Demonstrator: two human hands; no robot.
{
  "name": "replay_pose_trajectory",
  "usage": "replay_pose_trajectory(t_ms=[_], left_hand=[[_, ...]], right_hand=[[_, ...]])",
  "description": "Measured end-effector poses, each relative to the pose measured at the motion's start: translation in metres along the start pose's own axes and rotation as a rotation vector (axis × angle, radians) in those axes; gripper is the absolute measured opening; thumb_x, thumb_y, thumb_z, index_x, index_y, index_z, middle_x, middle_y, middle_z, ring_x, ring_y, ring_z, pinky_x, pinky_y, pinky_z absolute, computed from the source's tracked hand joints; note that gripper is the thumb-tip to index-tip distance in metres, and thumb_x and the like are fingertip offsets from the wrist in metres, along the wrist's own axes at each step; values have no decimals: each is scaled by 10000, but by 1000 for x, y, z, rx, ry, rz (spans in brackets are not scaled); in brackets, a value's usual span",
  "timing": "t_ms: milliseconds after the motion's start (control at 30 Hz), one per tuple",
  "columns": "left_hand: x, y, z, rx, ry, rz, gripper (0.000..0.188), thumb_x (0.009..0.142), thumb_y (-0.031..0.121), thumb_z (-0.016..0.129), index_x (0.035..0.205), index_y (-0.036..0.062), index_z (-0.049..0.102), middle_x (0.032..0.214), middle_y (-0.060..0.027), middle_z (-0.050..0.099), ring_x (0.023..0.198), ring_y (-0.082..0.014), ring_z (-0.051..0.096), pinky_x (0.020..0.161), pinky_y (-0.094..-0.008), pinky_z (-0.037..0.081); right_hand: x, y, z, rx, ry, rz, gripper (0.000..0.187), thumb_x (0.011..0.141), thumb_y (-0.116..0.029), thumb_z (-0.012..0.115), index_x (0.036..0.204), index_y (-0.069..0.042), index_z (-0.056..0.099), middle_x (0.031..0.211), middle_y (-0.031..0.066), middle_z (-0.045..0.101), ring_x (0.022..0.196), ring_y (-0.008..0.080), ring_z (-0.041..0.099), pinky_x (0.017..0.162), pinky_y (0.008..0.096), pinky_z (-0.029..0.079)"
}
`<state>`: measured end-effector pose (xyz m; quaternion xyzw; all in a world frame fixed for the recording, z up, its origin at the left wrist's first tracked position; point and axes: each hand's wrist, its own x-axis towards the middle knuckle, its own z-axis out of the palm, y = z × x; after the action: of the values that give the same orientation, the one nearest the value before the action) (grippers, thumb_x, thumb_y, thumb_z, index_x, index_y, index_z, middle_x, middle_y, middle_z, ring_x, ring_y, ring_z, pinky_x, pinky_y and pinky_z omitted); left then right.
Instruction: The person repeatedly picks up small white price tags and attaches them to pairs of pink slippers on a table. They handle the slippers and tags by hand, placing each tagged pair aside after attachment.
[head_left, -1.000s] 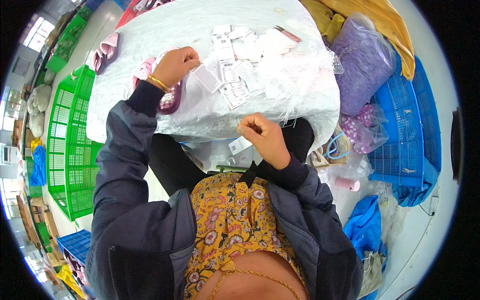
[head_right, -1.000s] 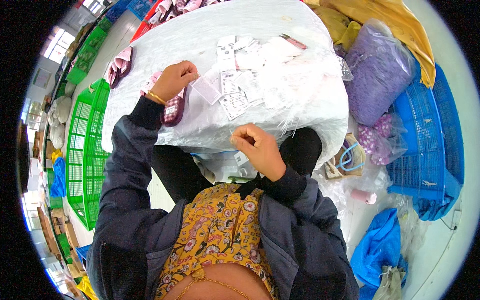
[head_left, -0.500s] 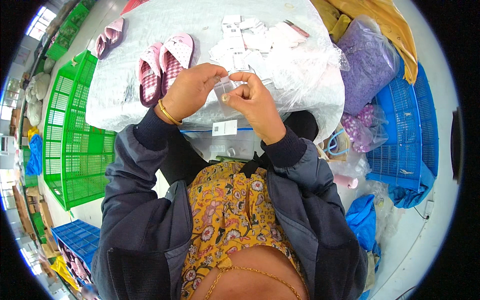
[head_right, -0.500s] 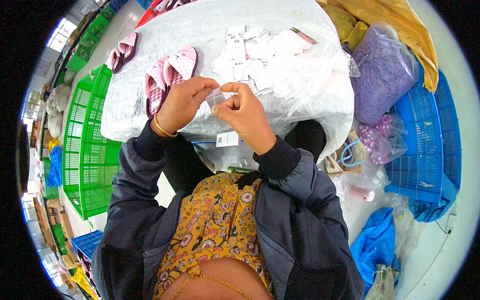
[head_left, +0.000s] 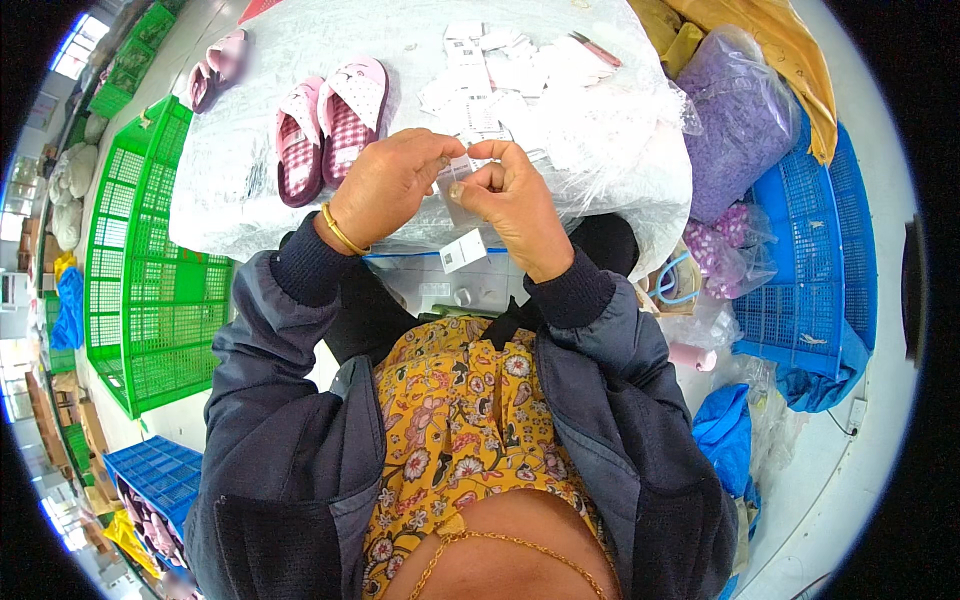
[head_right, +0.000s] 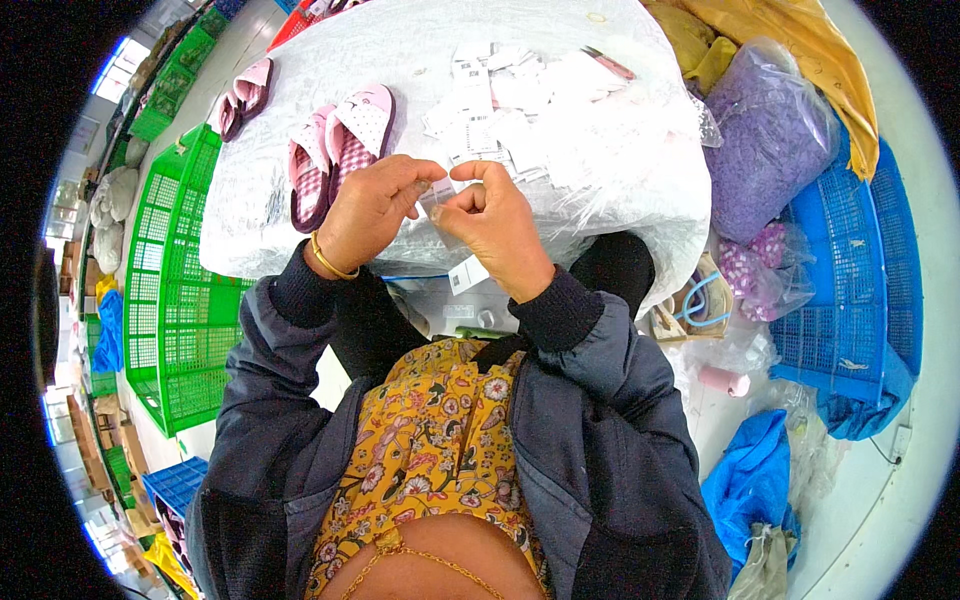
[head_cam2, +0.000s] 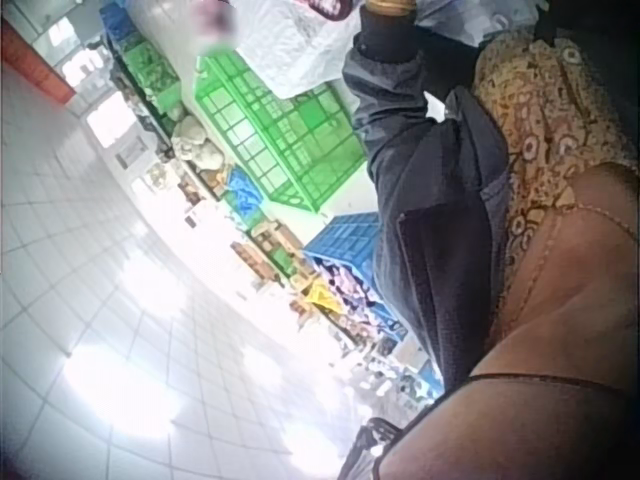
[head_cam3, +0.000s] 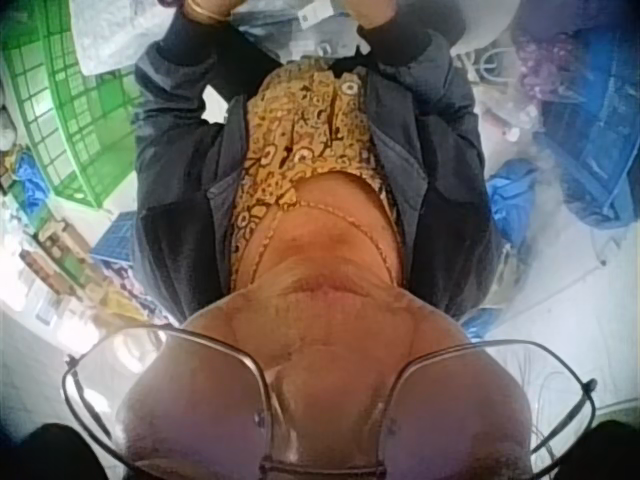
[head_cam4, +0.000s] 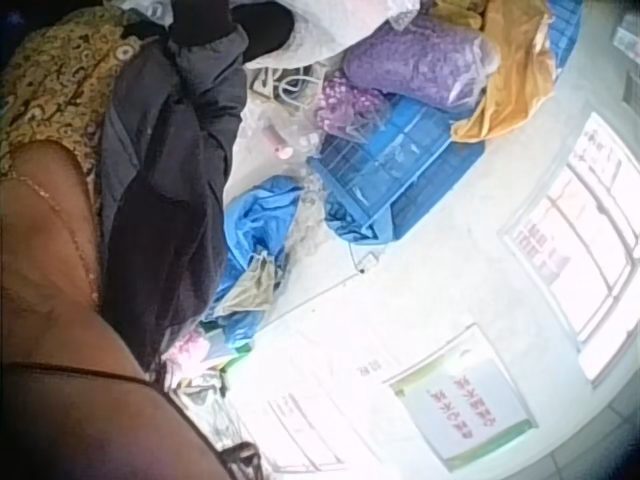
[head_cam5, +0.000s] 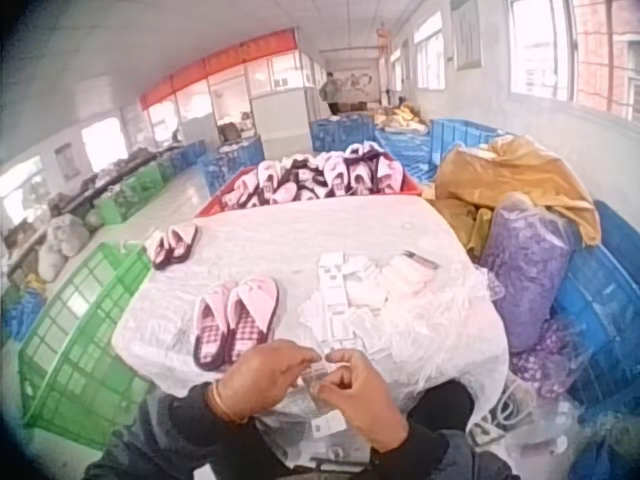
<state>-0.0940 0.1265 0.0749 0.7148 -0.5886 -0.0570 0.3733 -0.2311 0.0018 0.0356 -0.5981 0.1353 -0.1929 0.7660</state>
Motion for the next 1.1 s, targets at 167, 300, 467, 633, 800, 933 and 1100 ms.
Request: replay_pose_trajectory(t_ms=[167,300,467,633,800,933,1100], left_hand=[[0,3,0,7,0,24,188,930,10,564,1084,1,672,959,-133,668,730,-214,647,605,-303,519],[1,4,1,113,36,150,185,918,-14,555,1064,-2,668,972,-148,665,794,-228,651,641,-303,516],[-2,7,-3,-36,-56,49,187,912,-22,553,1055,6,669,911,-107,645,791,-185,626,677,-288,512],[-5,2,-12,-555,-262,-340,164,916,61,594,1058,31,671,879,8,646,714,-57,573,654,-213,473],[-13,-8,-10,-681,-197,-374,143,907,57,625,1040,17,661,892,10,652,778,-42,573,689,-214,468],[-25,-24,-11,-462,43,-373,122,898,47,640,1016,15,648,904,7,652,804,-40,559,707,-212,458],[-27,-11,-16,-652,101,-438,131,894,25,644,1022,8,627,903,9,640,797,-45,558,700,-205,450]], right_hand=[[-1,-1,0,20,-12,26,435,829,-23,713,1186,40,472,812,51,636,715,87,574,644,225,464],[-1,0,-2,-1,-11,43,385,836,-31,719,1146,32,499,806,42,633,709,80,571,640,220,459],[-2,-5,1,63,-25,78,287,846,-41,712,1067,16,538,812,18,622,709,61,553,628,212,442],[-6,-4,-2,0,-58,120,245,848,-41,703,1028,6,545,823,3,607,698,43,524,608,194,414],[-5,-1,3,-49,-142,108,246,854,-69,705,1031,-12,543,822,5,614,707,30,528,603,190,416],[-8,-6,2,-974,-67,-585,315,852,-154,727,1107,-19,601,988,105,667,832,189,628,722,298,496],[-2,-3,18,-451,-56,-262,282,872,-142,712,1093,-6,602,977,91,660,831,175,620,719,292,495]])
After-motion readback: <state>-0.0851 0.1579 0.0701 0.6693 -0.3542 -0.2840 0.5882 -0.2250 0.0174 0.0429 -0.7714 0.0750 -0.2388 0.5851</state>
